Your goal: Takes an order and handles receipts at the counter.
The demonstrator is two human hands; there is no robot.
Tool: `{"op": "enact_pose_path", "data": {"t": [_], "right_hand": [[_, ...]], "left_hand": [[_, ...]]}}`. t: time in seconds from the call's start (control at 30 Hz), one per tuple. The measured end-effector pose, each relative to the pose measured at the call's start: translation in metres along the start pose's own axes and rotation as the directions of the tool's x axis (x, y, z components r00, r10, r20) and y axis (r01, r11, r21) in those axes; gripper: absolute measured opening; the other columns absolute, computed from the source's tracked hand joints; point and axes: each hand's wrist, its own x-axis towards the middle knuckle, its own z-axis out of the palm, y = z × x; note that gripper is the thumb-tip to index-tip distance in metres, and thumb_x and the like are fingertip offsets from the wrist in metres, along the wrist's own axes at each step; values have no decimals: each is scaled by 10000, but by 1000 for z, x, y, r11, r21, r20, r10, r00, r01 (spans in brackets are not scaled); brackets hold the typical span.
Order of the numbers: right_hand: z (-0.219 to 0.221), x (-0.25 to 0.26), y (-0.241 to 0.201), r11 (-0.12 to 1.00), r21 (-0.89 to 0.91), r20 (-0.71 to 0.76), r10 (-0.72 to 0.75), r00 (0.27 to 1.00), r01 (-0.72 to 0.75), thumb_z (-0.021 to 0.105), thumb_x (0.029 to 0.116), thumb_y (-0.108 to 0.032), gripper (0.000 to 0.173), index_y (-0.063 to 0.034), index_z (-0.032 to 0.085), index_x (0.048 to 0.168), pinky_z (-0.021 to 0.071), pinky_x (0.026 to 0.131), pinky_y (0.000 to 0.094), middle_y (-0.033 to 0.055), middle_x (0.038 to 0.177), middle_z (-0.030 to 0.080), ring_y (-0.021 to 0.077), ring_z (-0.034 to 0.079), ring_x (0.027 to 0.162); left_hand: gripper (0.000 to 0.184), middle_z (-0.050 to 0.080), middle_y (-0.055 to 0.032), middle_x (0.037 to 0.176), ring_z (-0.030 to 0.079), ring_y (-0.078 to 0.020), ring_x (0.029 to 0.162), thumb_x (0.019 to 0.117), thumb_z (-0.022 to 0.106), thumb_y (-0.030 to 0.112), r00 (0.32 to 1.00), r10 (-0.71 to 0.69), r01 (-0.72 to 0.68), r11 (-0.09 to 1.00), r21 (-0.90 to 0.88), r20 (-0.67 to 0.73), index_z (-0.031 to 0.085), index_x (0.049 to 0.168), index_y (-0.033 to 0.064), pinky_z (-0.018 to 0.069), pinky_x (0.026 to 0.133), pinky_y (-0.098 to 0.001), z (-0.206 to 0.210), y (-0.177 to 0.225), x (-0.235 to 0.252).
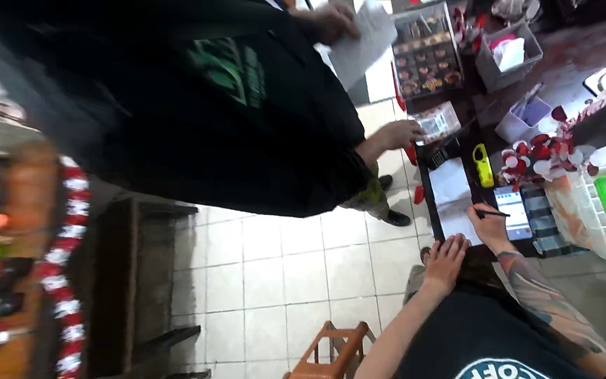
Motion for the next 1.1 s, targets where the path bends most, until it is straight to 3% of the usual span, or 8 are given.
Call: {"op": "enact_pose_path", "data": {"t": [0.1, 0.2, 0.3, 0.5, 0.63, 0.7, 0.87, 1.1], "right_hand": [[-2, 0, -5, 1000, -4, 0, 11, 1000, -11, 597, 1001, -203, 265, 16, 746, 997, 567, 870, 401, 170, 963, 735, 226, 705, 916], [-3, -3, -6, 995, 102, -46, -8, 999, 13, 608, 1001, -190, 253, 25, 741, 1005, 563, 842, 329, 159, 958, 732, 162, 690, 884], [-2, -4, -2, 981, 189, -70, -36, 997, 48, 603, 1015, -208, 263, 13, 738, 1058, 555, 883, 266, 141, 1020, 731, 107, 682, 944], [-5, -7, -4, 990, 109, -42, -81, 996, 85, 589, 1013, -253, 300, -18, 737, 1127, 554, 924, 321, 162, 1091, 727, 177, 690, 1020], [-9, -4, -12, 986, 163, 0, -40, 999, 40, 629, 1010, -266, 289, -37, 749, 1140, 590, 733, 284, 146, 1058, 705, 133, 680, 824], [-12, -6, -14, 985, 169, 34, 16, 999, -21, 615, 1022, -277, 297, -45, 748, 1150, 585, 701, 289, 129, 1055, 709, 120, 666, 755], [-6, 7, -15, 983, 183, 41, -35, 999, 27, 606, 1023, -319, 308, -96, 751, 1178, 577, 644, 248, 72, 1030, 723, 75, 660, 715], [-6, 9, -18, 988, 143, 111, -78, 991, 61, 614, 1015, -338, 297, -127, 767, 1156, 588, 751, 274, 72, 1082, 726, 98, 689, 845]], "left_hand": [[944, 257, -20, 1700, 260, -251, 1554, 817, 771, 58, 999, 24, -24, 1000, 2, -43, 310, 1626, 214, 232, 1224, -583, -2, 0, -1], [939, 244, -15, 1704, 246, -244, 1559, 824, 758, 55, 999, 22, -21, 1000, 18, -42, 300, 1628, 217, 223, 1231, -569, -3, 1, -3], [916, 254, -8, 1701, 250, -228, 1556, 838, 764, 87, 999, 17, -15, 1000, 22, -49, 313, 1624, 213, 219, 1235, -555, -2, 2, -3], [838, 248, -1, 1703, 245, -220, 1558, 893, 714, 117, 997, 23, -21, 999, 28, -72, 314, 1623, 214, 213, 1236, -543, 2, 4, -4], [893, 252, -14, 1701, 258, -232, 1554, 863, 750, 109, 998, 20, -18, 999, 39, -63, 301, 1629, 212, 220, 1233, -551, 0, 3, -2], [972, 245, -22, 1704, 258, -246, 1555, 798, 771, 26, 999, 11, -10, 1000, 14, -40, 303, 1629, 211, 217, 1233, -566, 3, 7, -4], [759, 241, 0, 1705, 249, -222, 1558, 958, 619, 85, 999, 9, -7, 999, 43, -52, 300, 1631, 231, 215, 1237, -548, 4, 4, -2], [677, 269, 8, 1695, 268, -208, 1551, 996, 602, 177, 996, 14, -11, 999, 34, -86, 336, 1618, 217, 221, 1240, -532, 7, 4, -2]]}}
